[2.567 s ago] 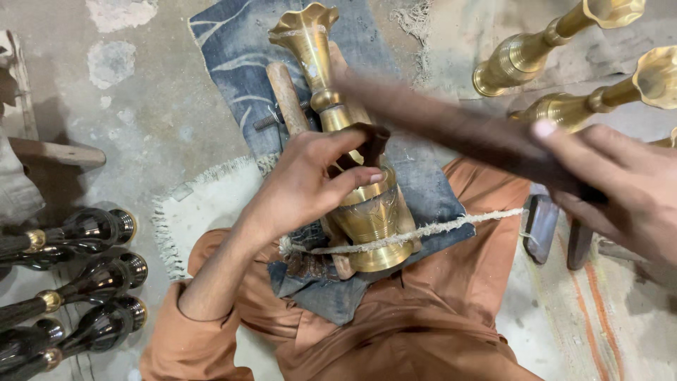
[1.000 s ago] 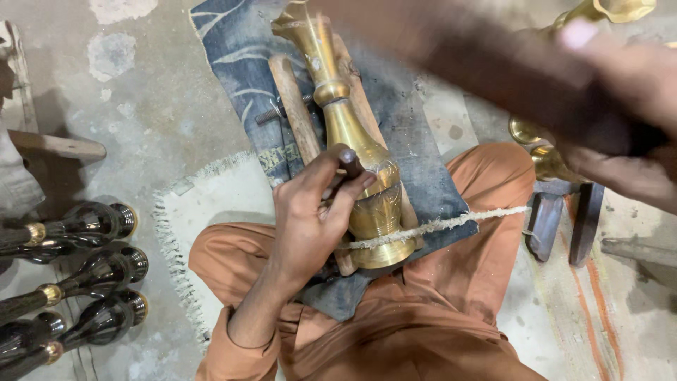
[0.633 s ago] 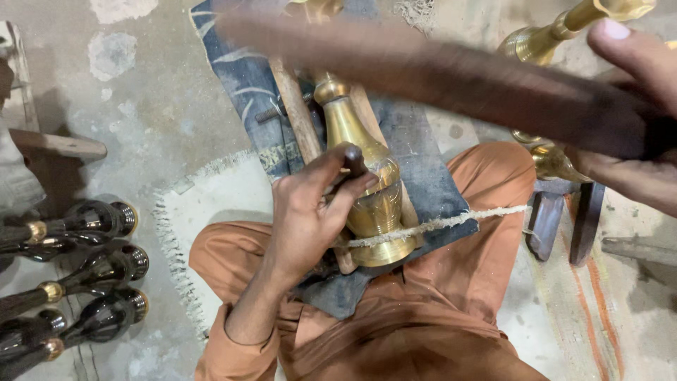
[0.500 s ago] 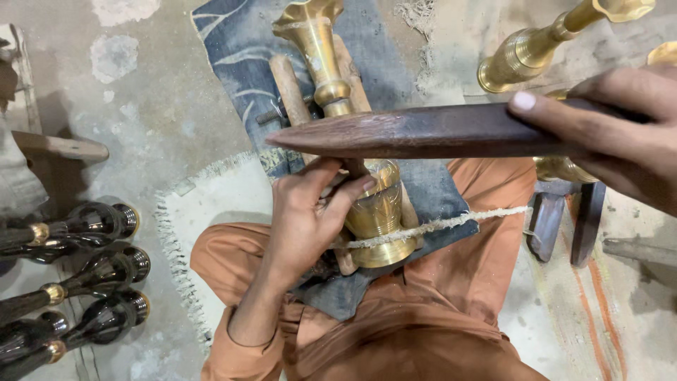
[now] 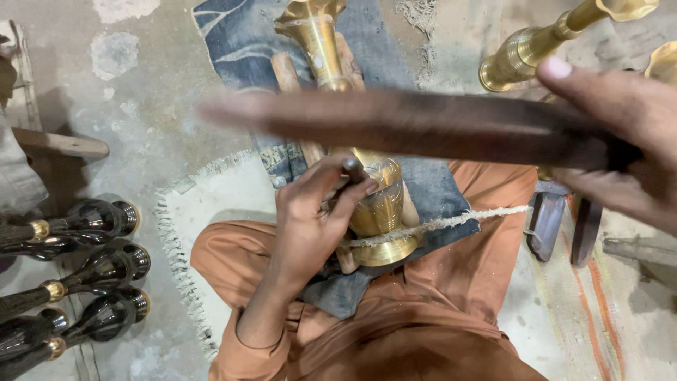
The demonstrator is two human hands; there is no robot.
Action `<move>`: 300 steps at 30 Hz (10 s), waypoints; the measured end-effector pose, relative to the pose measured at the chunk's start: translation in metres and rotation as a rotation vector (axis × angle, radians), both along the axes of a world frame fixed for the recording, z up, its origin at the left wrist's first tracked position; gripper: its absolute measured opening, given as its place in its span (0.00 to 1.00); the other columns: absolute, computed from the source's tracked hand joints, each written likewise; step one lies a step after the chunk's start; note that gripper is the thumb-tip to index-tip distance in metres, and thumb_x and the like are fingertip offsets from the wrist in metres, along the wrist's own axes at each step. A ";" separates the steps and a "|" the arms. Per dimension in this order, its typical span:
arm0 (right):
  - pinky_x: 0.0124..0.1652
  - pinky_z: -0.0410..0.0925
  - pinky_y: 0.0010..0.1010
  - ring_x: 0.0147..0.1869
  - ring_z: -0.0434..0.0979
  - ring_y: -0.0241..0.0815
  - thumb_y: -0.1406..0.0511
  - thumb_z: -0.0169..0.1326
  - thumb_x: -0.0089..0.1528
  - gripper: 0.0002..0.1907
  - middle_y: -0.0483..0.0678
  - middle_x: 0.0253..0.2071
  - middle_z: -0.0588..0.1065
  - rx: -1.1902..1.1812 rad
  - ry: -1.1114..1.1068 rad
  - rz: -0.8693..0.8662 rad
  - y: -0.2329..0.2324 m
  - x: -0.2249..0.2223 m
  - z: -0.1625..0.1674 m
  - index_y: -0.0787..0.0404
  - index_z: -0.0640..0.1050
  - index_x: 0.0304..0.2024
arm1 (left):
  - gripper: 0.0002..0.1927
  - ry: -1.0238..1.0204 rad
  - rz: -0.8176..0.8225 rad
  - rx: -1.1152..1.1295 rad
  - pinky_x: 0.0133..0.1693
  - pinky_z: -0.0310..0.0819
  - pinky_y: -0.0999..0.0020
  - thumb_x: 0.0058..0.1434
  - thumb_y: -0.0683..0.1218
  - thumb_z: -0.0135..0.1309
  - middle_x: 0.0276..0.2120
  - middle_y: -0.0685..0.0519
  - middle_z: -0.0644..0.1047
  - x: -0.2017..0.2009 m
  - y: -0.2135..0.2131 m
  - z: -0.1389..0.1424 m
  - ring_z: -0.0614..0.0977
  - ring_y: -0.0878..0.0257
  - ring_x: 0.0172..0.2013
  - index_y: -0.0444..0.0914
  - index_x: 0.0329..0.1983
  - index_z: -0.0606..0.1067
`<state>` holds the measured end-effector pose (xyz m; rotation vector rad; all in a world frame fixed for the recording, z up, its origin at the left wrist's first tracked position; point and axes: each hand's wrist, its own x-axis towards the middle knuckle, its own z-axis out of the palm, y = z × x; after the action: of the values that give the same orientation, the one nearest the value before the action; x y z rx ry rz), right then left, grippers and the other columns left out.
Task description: The person sits cross-legged on the floor with a brass vase held against a wooden support on their lap. They hold a small chisel against the vase surface and strike it with a wooden mallet, working around the vase to engrave a decorative pattern, repositioning the vase and chisel as they go.
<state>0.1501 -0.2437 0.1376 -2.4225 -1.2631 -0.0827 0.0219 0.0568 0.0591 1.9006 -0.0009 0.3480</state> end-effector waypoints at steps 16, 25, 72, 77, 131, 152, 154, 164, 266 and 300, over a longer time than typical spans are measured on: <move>0.37 0.71 0.41 0.36 0.79 0.52 0.70 0.65 0.52 0.40 0.54 0.40 0.77 -0.221 -0.161 0.075 0.012 -0.006 0.010 0.58 0.70 0.68 | 0.08 0.002 -0.019 0.096 0.37 0.80 0.67 0.63 0.40 0.63 0.36 0.46 0.83 -0.004 0.001 0.000 0.88 0.58 0.34 0.31 0.43 0.79; 0.35 0.70 0.39 0.39 0.78 0.52 0.72 0.63 0.56 0.39 0.58 0.43 0.75 0.029 -0.070 0.048 0.001 -0.012 -0.009 0.63 0.65 0.68 | 0.10 0.003 -0.015 0.048 0.36 0.79 0.66 0.61 0.40 0.64 0.35 0.45 0.82 -0.004 0.002 -0.001 0.87 0.57 0.33 0.29 0.42 0.78; 0.26 0.67 0.27 0.23 0.76 0.35 0.67 0.67 0.53 0.49 0.53 0.43 0.80 0.207 0.309 -0.458 -0.070 -0.064 -0.092 0.63 0.61 0.75 | 0.25 0.160 -0.366 0.122 0.41 0.82 0.64 0.63 0.47 0.62 0.41 0.49 0.85 0.053 0.022 0.014 0.88 0.61 0.38 0.37 0.62 0.74; 0.25 0.69 0.33 0.21 0.76 0.41 0.64 0.68 0.55 0.48 0.54 0.36 0.78 -0.037 0.368 -0.508 -0.059 -0.056 -0.093 0.58 0.62 0.75 | 0.26 -0.069 -0.544 0.231 0.46 0.79 0.59 0.64 0.49 0.63 0.48 0.46 0.83 0.070 0.026 0.005 0.86 0.56 0.43 0.38 0.64 0.73; 0.39 0.73 0.37 0.37 0.81 0.47 0.61 0.70 0.51 0.45 0.53 0.37 0.77 -0.157 -0.072 -0.116 0.040 0.003 0.016 0.57 0.67 0.69 | 0.12 -0.055 0.066 0.001 0.41 0.80 0.68 0.64 0.37 0.62 0.39 0.44 0.82 0.001 -0.014 -0.001 0.86 0.58 0.36 0.29 0.50 0.77; 0.30 0.73 0.39 0.30 0.82 0.49 0.65 0.68 0.53 0.46 0.56 0.37 0.81 -0.110 0.099 -0.080 -0.003 0.001 -0.013 0.62 0.63 0.71 | 0.15 -0.057 -0.121 0.165 0.41 0.80 0.63 0.62 0.40 0.64 0.42 0.44 0.82 0.003 -0.002 0.007 0.87 0.53 0.39 0.33 0.52 0.78; 0.32 0.75 0.40 0.32 0.82 0.50 0.66 0.67 0.52 0.46 0.58 0.37 0.80 -0.095 0.009 -0.018 -0.007 -0.001 -0.021 0.64 0.63 0.71 | 0.15 -0.057 -0.159 0.177 0.41 0.80 0.62 0.62 0.40 0.63 0.43 0.44 0.82 0.005 0.001 0.009 0.86 0.52 0.40 0.33 0.52 0.78; 0.35 0.73 0.38 0.35 0.82 0.51 0.66 0.69 0.53 0.45 0.54 0.39 0.81 -0.236 -0.049 -0.213 -0.044 -0.028 -0.062 0.59 0.67 0.72 | 0.14 -0.083 -0.388 0.232 0.46 0.81 0.62 0.65 0.42 0.61 0.47 0.47 0.83 0.027 0.014 0.023 0.87 0.52 0.44 0.36 0.54 0.79; 0.40 0.73 0.25 0.39 0.78 0.30 0.63 0.68 0.53 0.35 0.42 0.36 0.78 0.375 0.645 -0.443 -0.027 -0.082 -0.119 0.63 0.72 0.62 | 0.13 0.112 0.125 -0.521 0.35 0.76 0.76 0.75 0.52 0.49 0.29 0.58 0.76 0.057 0.045 -0.069 0.79 0.72 0.30 0.37 0.42 0.71; 0.44 0.71 0.23 0.43 0.76 0.29 0.66 0.66 0.60 0.18 0.40 0.38 0.76 0.607 0.602 -0.507 -0.030 -0.113 -0.172 0.63 0.73 0.48 | 0.15 0.080 -0.163 -0.038 0.48 0.82 0.70 0.65 0.38 0.60 0.43 0.48 0.81 0.019 0.032 0.011 0.84 0.63 0.43 0.30 0.54 0.76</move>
<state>0.0368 -0.2737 -0.0347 -1.9438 -0.2823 0.1028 0.0410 0.0890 0.0702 1.8613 -0.0945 0.1604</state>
